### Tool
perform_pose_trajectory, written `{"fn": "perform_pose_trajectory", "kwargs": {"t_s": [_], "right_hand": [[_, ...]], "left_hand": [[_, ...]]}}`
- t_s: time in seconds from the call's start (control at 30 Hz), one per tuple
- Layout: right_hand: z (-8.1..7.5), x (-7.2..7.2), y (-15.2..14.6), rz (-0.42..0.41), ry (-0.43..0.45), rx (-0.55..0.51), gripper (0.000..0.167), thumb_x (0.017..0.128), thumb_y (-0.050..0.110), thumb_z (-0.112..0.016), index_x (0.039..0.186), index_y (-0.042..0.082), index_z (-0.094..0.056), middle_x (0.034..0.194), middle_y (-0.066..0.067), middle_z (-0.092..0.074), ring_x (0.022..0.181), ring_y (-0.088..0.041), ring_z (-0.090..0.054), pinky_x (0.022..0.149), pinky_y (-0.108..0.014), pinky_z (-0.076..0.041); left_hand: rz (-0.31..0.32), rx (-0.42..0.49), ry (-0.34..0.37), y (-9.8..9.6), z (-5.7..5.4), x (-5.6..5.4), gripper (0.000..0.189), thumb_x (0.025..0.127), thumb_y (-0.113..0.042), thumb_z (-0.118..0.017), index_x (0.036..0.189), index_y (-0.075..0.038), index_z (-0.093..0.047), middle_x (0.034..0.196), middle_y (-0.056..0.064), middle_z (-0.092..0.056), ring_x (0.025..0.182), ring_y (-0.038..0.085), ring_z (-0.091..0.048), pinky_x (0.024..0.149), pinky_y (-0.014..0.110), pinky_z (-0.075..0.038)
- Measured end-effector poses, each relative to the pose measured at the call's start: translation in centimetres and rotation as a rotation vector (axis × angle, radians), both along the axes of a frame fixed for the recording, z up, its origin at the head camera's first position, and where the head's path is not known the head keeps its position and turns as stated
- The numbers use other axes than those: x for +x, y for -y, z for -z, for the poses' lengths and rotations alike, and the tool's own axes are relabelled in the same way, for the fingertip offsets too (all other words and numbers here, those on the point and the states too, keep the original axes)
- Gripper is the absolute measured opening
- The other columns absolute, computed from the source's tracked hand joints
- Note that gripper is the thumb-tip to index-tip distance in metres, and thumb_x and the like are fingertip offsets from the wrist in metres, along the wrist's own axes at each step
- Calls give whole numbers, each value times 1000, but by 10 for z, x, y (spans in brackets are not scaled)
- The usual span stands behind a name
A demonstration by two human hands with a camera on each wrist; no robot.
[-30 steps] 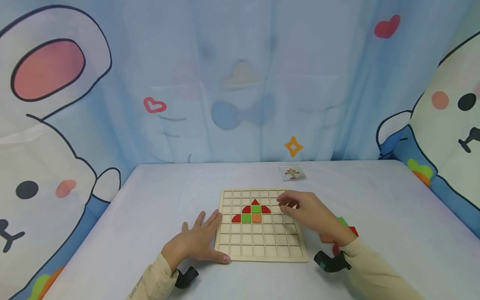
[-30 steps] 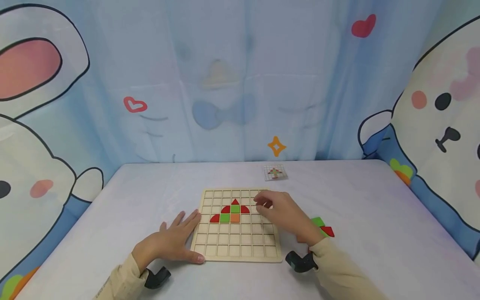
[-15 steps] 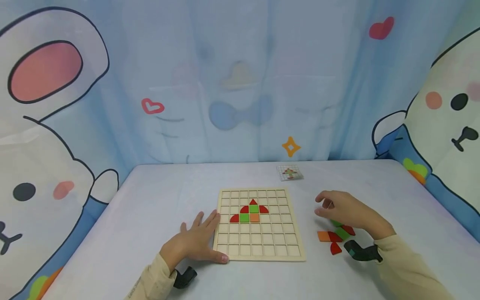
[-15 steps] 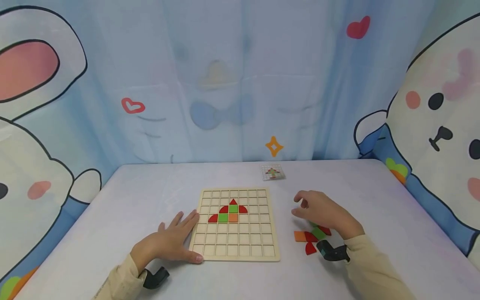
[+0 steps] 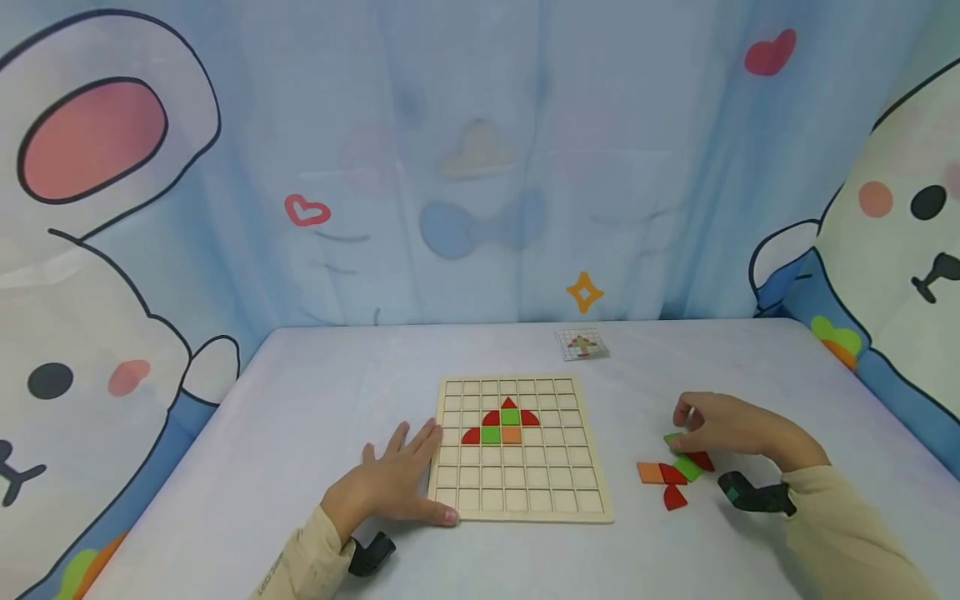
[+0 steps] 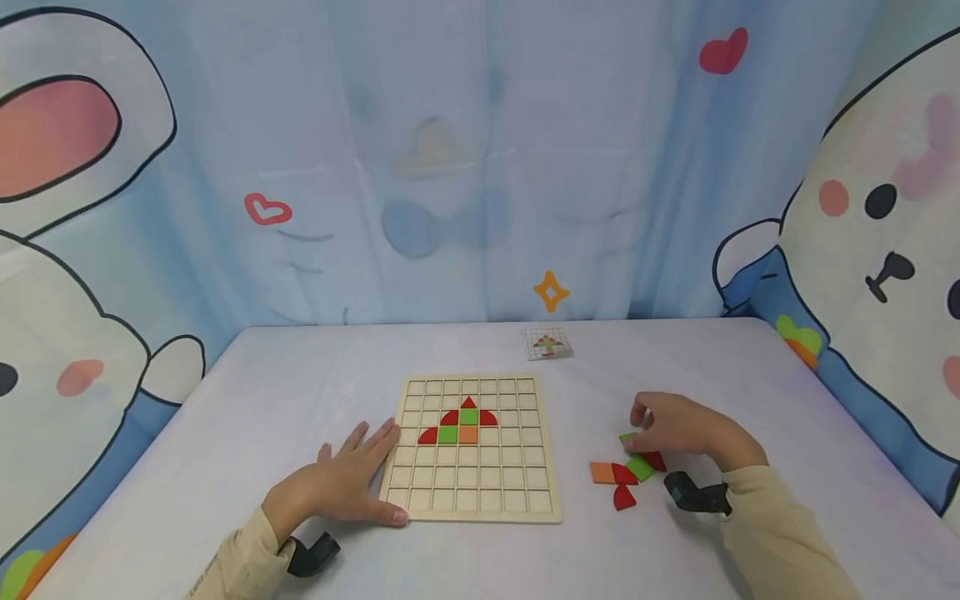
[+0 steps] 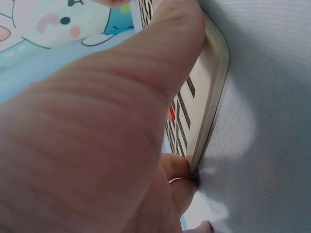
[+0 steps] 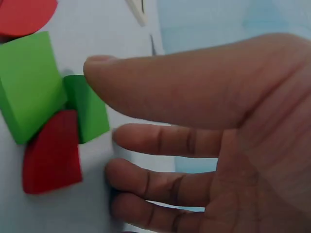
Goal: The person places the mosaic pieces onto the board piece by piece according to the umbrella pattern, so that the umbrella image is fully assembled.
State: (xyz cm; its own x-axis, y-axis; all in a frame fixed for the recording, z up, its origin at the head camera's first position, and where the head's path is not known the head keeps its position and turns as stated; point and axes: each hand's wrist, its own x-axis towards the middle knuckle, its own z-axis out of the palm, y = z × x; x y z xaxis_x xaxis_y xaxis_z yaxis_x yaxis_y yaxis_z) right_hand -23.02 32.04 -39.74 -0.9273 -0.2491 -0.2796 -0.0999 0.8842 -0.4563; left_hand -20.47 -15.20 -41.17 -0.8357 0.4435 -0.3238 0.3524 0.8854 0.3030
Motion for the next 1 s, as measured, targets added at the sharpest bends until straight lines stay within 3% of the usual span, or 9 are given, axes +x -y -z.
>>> {"fn": "perform_pose_trajectory", "kwargs": {"t_s": [0.27, 0.67, 1.0], "right_hand": [[8, -2, 3, -26, -45, -35, 25, 93, 19, -81, 95, 6, -60, 87, -3, -58, 83, -23, -54, 70, -38, -48], [2, 2, 5, 1, -46, 6, 29, 95, 26, -79, 88, 5, -60, 77, -2, -54, 75, -20, -52, 65, -37, -43], [13, -6, 16, 25, -63, -69, 26, 93, 17, -80, 96, 6, -57, 81, -3, -54, 75, -21, -54, 66, -37, -46]], "left_hand": [[-3, 7, -1, -1, -2, 1, 122, 85, -68, -83, 172, -8, -21, 180, 6, -13, 162, 44, -7, 113, 84, -15], [-11, 6, 8, -1, -1, 0, 122, 85, -67, -83, 172, -9, -20, 180, 6, -11, 162, 43, -6, 114, 84, -13], [-15, 5, 10, -1, 0, -1, 123, 84, -67, -83, 172, -10, -20, 180, 5, -11, 162, 43, -7, 114, 84, -14]]}}
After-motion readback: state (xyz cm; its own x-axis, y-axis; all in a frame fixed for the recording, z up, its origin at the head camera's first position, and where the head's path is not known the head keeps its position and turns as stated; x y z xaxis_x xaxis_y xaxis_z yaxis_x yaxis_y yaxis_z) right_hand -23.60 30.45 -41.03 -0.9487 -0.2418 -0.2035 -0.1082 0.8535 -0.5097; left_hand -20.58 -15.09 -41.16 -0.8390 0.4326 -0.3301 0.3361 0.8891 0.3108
